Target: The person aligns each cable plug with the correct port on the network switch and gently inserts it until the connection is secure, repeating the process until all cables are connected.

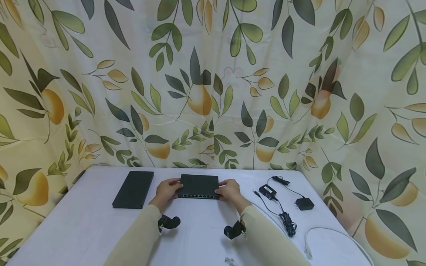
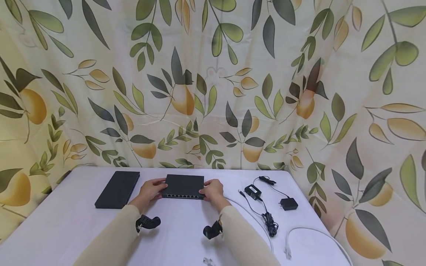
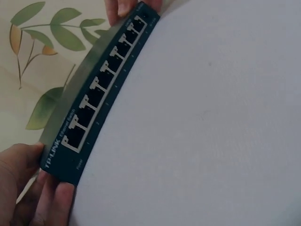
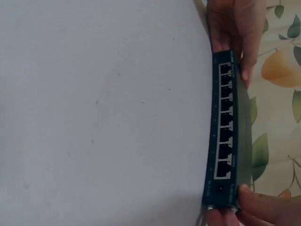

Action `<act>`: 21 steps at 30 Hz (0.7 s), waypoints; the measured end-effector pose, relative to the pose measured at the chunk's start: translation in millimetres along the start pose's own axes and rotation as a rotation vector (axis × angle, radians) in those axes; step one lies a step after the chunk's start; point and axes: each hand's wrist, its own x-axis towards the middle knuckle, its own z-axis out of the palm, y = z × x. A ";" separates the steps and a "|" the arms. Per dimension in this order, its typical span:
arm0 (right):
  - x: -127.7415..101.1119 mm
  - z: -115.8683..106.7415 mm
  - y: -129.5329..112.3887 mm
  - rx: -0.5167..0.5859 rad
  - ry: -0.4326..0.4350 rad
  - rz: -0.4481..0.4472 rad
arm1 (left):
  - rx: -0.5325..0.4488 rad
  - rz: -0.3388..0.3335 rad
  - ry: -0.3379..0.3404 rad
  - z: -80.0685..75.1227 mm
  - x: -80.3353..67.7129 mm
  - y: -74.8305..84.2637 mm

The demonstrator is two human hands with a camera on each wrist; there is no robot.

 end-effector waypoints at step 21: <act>-0.9 -106.2 24.7 -0.073 -0.008 -0.017 | -0.031 0.030 -0.006 -0.2 2.0 -10.0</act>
